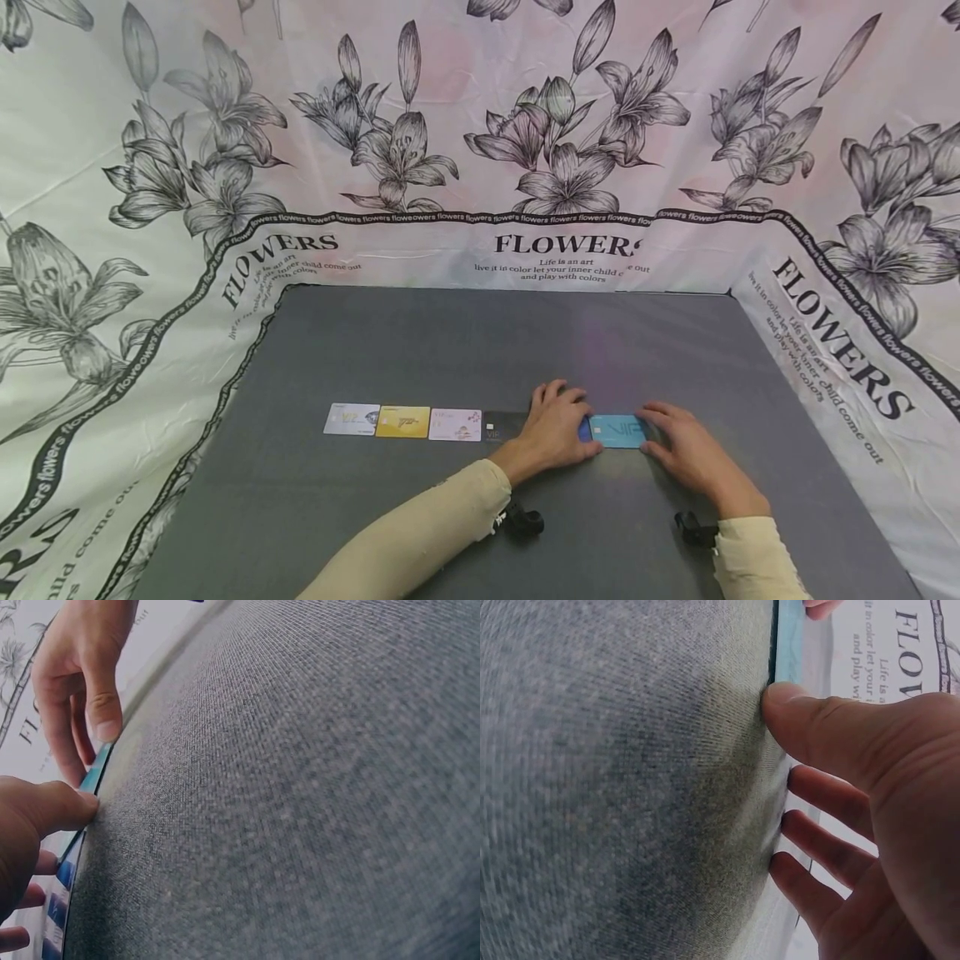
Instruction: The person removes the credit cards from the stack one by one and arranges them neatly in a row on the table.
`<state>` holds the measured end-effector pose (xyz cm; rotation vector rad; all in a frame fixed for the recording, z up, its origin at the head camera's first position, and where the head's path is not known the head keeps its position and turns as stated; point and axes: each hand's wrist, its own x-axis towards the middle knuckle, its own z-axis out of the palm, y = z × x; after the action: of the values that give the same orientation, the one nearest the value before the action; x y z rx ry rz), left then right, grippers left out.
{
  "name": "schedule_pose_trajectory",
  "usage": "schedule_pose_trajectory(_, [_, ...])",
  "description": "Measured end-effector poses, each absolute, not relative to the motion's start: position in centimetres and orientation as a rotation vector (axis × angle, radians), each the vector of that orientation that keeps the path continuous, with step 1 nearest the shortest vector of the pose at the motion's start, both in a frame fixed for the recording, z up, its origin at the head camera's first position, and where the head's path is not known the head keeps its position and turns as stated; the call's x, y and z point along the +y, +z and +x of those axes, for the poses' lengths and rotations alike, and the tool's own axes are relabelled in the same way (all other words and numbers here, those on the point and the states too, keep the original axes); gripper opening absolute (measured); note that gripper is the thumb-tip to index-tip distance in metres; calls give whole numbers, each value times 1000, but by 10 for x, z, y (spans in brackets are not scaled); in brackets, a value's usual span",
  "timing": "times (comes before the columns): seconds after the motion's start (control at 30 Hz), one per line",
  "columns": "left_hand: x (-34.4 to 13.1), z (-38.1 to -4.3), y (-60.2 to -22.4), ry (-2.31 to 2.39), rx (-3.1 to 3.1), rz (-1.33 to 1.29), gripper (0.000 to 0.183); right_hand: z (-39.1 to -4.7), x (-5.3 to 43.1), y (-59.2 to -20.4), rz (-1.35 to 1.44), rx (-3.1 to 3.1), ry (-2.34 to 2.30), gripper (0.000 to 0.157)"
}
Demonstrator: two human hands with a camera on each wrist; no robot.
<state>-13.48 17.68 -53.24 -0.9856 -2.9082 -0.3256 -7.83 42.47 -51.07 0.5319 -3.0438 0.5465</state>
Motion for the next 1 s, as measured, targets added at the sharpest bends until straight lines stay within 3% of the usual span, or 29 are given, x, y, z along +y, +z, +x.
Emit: schedule_pose_trajectory(1.0, [174, -134, -532, -327, -2907, -992, 53, -76, 422, -512, 464, -3051, 544, 58])
